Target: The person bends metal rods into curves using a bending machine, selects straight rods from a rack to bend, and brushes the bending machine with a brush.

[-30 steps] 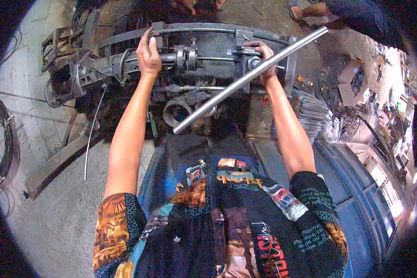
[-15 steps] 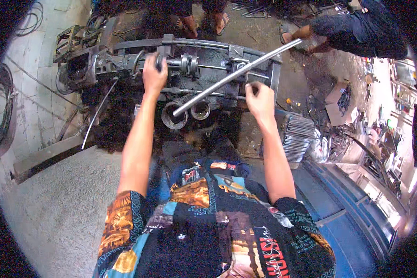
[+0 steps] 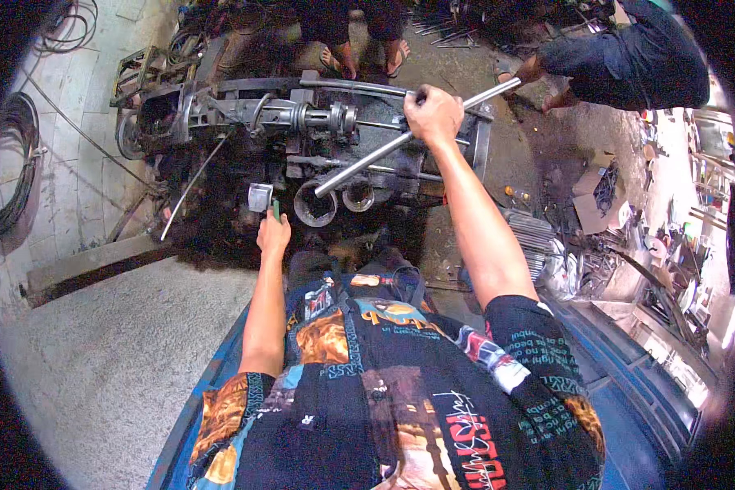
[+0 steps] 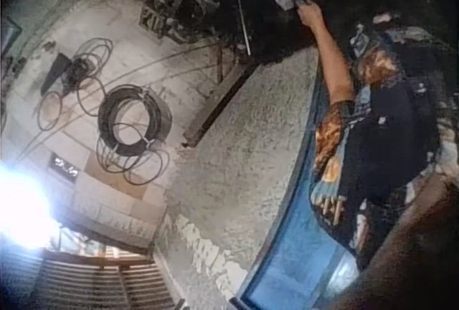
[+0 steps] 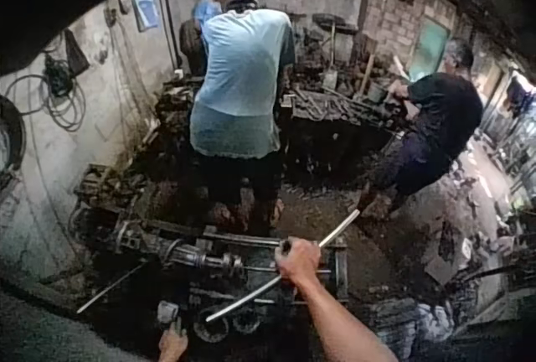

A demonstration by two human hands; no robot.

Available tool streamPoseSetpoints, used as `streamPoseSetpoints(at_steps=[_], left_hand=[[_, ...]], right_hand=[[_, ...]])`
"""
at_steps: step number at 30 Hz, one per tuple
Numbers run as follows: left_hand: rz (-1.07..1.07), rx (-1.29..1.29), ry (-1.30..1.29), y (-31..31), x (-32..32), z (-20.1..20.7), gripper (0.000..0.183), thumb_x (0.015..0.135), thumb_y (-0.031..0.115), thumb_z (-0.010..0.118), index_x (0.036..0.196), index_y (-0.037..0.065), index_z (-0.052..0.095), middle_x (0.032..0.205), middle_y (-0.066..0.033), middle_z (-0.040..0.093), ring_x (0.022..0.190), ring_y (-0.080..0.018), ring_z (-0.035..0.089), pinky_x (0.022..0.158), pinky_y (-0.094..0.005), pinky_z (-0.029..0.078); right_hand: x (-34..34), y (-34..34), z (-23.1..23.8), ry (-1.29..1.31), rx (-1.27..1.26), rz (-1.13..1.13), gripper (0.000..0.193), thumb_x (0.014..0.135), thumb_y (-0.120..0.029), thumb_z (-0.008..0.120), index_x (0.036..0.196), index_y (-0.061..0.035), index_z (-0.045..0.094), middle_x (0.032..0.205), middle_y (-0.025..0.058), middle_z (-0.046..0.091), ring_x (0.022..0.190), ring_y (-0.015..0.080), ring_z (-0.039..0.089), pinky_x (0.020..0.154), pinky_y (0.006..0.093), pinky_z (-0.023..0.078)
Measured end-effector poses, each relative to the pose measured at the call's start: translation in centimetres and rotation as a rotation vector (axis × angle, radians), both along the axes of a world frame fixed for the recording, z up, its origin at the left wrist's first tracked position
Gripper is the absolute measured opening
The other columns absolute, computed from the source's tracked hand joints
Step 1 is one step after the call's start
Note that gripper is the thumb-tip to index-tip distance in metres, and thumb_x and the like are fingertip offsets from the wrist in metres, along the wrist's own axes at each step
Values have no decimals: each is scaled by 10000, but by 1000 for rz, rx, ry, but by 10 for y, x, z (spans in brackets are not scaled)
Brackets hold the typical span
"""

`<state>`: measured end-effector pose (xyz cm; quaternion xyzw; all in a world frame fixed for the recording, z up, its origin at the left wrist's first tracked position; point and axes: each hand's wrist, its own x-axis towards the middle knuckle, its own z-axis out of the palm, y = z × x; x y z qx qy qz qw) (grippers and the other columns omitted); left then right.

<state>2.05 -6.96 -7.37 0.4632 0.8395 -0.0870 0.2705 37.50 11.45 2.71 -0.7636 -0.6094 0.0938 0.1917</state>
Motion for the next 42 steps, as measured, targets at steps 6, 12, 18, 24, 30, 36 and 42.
streamPoseSetpoints(at_steps=[6,12,18,24,30,36,42], left_hand=[[-20,-43,-9,-6,-8,-17,454,901,311,510,1322,143,481,1081,-211,639,1014,-391,611,848,-504,486],[-16,-74,-1,1,-6,-19,452,896,287,507,1329,157,488,1066,-208,648,1003,-382,620,852,-490,492],[4,-53,9,-1,0,-15,457,897,286,503,1337,163,483,1071,-207,647,1008,-381,618,859,-490,490],[21,-31,20,-16,5,-21,450,911,278,485,1346,163,471,1074,-215,641,1007,-390,614,860,-496,488],[54,34,21,-22,9,-9,423,922,268,485,1325,139,486,1065,-211,638,1005,-388,608,847,-500,487],[-5,109,30,-21,4,-9,355,908,265,509,1200,67,554,1056,-232,629,1000,-404,601,848,-493,486],[-89,73,-2,-21,0,-18,424,854,264,539,1234,78,559,1013,-252,645,964,-412,622,858,-495,492]], right_hand=[[-3,-2,8,-18,-88,16,362,761,-378,549,857,-58,688,903,159,685,901,335,643,925,485,407],[2,-1,9,7,-141,-1,356,750,-380,569,810,-49,685,894,166,684,905,341,641,968,492,390],[4,-1,9,4,-106,6,363,745,-387,571,823,-53,690,898,166,685,907,338,642,961,493,394],[5,-5,13,15,-101,13,364,754,-389,564,834,-58,694,909,158,687,922,331,643,974,498,384],[5,-4,14,-8,-127,50,348,769,-368,547,831,-57,690,944,163,682,961,315,633,963,494,383],[7,-5,11,-19,-108,61,344,771,-361,539,817,-55,690,931,165,683,933,315,638,932,474,398],[11,-6,6,-19,-57,42,373,768,-375,539,884,-56,694,949,161,683,949,308,633,917,447,404]])
